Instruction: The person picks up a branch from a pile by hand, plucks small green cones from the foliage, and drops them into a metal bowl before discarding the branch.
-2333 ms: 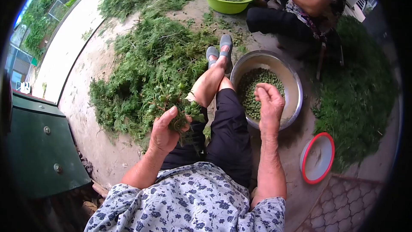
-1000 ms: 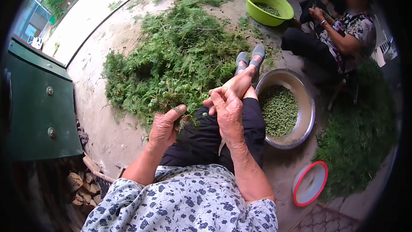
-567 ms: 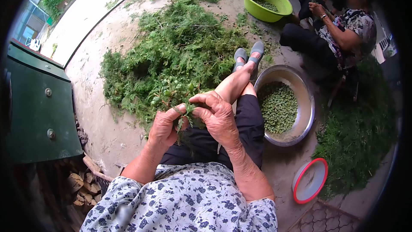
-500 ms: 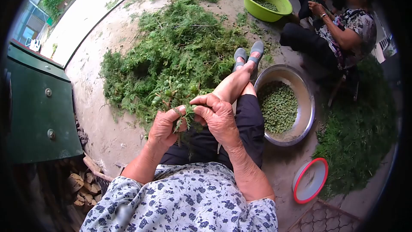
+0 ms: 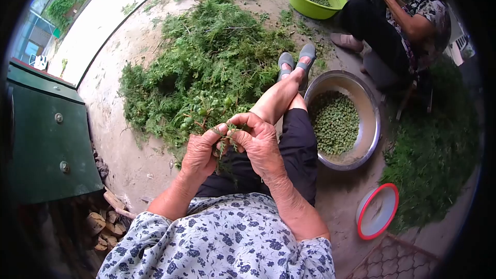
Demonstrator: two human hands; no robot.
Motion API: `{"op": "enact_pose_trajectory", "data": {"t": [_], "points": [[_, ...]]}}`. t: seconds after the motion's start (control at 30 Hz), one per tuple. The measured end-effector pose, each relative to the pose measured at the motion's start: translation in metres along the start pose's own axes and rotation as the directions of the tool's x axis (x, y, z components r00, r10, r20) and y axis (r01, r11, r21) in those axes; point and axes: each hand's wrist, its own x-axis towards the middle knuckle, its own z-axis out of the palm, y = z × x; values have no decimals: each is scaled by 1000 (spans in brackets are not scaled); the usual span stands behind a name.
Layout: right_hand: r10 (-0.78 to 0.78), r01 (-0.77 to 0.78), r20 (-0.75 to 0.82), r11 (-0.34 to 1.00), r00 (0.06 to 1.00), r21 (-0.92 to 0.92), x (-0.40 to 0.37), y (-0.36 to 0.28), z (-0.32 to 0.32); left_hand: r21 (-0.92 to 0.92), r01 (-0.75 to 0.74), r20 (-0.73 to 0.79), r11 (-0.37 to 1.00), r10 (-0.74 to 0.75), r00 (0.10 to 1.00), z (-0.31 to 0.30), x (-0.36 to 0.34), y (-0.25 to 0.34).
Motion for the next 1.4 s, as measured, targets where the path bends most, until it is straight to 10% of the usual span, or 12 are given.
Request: {"op": "enact_pose_trajectory", "data": {"t": [0.2,0.4,0.47,0.5,0.67,0.73,0.83,1.07,1.3,1.4], "points": [[38,-29,-19,943,999,331,0,-9,-18,-82,77,75,994,-71,995,1,3,0],[-406,287,-444,905,799,-313,-19,-39,-117,-364,179,266,914,-82,960,-20,18,0],[-713,-98,-277,283,644,-954,-32,-54,-137,-437,179,260,881,-67,963,-20,19,0],[-755,-233,-278,169,594,-958,-35,-55,-139,-424,164,265,891,-52,963,-19,19,0],[-697,48,-252,380,671,-924,-31,-44,-110,-429,162,322,889,-17,947,-12,19,-3],[-392,135,-325,792,860,-596,-27,-26,-78,-433,174,319,884,-30,947,-10,19,-3],[-81,36,-193,973,978,-228,-25,-2,-40,-431,165,338,887,-11,941,-7,18,-2],[-50,42,-146,997,988,-59,-22,17,-29,-430,208,262,879,-99,960,-4,13,-7],[4,117,-475,967,880,227,-12,27,-31,-334,206,147,920,-165,975,16,11,-17],[-281,250,-633,958,721,-139,-5,13,-56,-360,122,150,925,-72,986,12,12,-11]]}}
